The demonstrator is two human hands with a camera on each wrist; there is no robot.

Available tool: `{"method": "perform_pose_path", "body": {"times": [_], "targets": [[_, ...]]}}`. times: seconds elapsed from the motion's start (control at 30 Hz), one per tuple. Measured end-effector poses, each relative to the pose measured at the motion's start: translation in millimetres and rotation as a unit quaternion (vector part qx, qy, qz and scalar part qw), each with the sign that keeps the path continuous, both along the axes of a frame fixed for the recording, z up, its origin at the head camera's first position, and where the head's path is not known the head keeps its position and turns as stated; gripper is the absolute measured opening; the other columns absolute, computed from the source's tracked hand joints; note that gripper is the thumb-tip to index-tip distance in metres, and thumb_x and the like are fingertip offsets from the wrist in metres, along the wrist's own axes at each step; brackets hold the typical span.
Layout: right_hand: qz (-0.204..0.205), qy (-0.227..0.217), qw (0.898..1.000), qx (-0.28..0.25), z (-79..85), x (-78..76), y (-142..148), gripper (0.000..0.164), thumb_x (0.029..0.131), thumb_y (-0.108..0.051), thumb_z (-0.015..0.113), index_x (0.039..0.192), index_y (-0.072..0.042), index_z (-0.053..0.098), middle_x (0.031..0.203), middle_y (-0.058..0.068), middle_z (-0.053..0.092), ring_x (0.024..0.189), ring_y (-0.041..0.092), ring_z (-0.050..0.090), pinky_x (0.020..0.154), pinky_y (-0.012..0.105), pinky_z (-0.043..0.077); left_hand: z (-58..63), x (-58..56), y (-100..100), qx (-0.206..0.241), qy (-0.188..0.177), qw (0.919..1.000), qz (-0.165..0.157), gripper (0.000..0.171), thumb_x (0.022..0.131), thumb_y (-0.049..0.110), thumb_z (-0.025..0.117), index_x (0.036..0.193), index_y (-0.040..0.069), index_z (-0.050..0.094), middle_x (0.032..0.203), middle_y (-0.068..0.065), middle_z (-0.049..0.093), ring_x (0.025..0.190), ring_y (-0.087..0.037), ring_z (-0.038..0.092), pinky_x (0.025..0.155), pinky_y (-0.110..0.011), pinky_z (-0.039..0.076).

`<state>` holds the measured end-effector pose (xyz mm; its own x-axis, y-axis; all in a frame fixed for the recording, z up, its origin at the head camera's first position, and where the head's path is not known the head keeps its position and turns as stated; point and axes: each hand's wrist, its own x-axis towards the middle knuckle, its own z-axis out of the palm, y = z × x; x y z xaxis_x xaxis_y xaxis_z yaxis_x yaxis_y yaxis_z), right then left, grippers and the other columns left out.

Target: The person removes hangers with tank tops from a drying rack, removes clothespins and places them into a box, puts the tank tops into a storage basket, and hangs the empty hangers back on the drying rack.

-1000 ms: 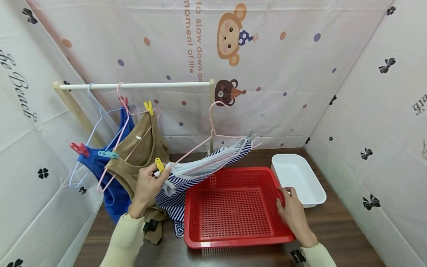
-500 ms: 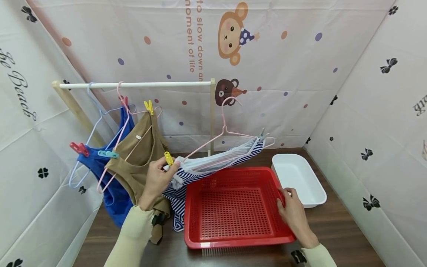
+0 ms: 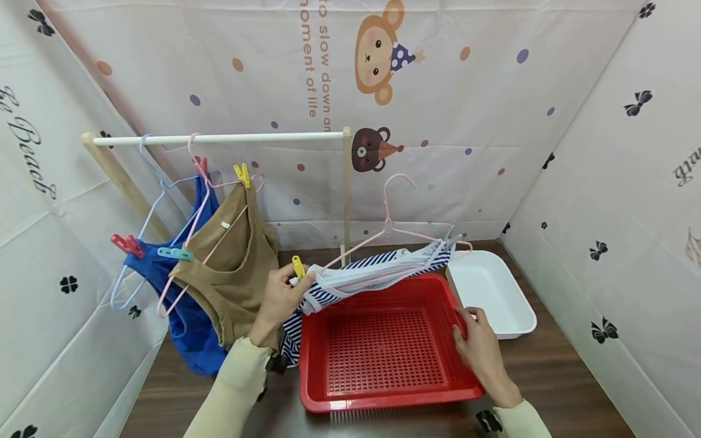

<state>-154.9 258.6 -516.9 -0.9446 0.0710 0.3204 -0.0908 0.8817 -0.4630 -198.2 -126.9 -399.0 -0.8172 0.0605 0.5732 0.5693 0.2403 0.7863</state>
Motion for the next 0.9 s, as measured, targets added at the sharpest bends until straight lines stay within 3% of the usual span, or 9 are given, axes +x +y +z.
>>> {"method": "perform_pose_path", "body": {"times": [0.2, 0.37, 0.57, 0.8, 0.9], "targets": [[-0.005, 0.010, 1.000, 0.006, -0.9, -0.7, -1, 0.038, 0.088, -0.003, 0.066, 0.124, 0.005, 0.060, 0.115, 0.026, 0.054, 0.081, 0.035, 0.065, 0.062, 0.047, 0.057, -19.3, 3.0, -2, -0.029, -0.036, 0.9987, -0.020, 0.016, 0.087, -0.004, 0.065, 0.072, -0.001, 0.060, 0.061, 0.003, 0.047, 0.051, 0.004, 0.039, 0.045, -0.015, 0.033], [-0.009, 0.019, 1.000, 0.008, -1.2, 0.4, 0, 0.038, 0.086, -0.003, 0.068, 0.122, 0.005, 0.061, 0.113, 0.026, 0.055, 0.081, 0.035, 0.065, 0.063, 0.049, 0.056, -32.8, 7.6, -3, -0.041, -0.052, 0.9974, -0.029, 0.018, 0.088, -0.002, 0.066, 0.072, 0.001, 0.058, 0.060, 0.002, 0.046, 0.047, 0.006, 0.035, 0.042, -0.016, 0.032], [-0.012, 0.023, 1.000, 0.011, -1.6, 0.4, 0, 0.037, 0.085, -0.003, 0.068, 0.121, 0.005, 0.062, 0.113, 0.026, 0.056, 0.082, 0.036, 0.064, 0.065, 0.050, 0.056, -47.6, 10.9, -3, -0.059, -0.034, 0.9974, -0.024, 0.023, 0.086, -0.002, 0.068, 0.070, 0.007, 0.054, 0.061, 0.006, 0.043, 0.051, 0.005, 0.035, 0.044, -0.016, 0.032], [-0.010, 0.030, 0.999, 0.010, -2.6, -1.4, 1, 0.036, 0.085, -0.004, 0.068, 0.120, 0.004, 0.063, 0.112, 0.025, 0.057, 0.083, 0.036, 0.064, 0.065, 0.051, 0.056, -93.1, -2.0, -10, -0.086, 0.011, 0.9962, -0.002, 0.023, 0.084, 0.001, 0.072, 0.071, 0.013, 0.057, 0.057, 0.007, 0.046, 0.050, 0.004, 0.036, 0.043, -0.014, 0.031], [-0.009, 0.029, 1.000, 0.010, -2.3, -1.2, 1, 0.036, 0.085, -0.003, 0.068, 0.120, 0.004, 0.063, 0.112, 0.025, 0.057, 0.083, 0.036, 0.064, 0.066, 0.051, 0.056, -102.5, -2.4, -12, -0.102, 0.044, 0.9938, 0.000, 0.023, 0.084, 0.004, 0.072, 0.072, 0.017, 0.057, 0.058, 0.008, 0.049, 0.051, 0.005, 0.038, 0.045, -0.012, 0.033]]}}
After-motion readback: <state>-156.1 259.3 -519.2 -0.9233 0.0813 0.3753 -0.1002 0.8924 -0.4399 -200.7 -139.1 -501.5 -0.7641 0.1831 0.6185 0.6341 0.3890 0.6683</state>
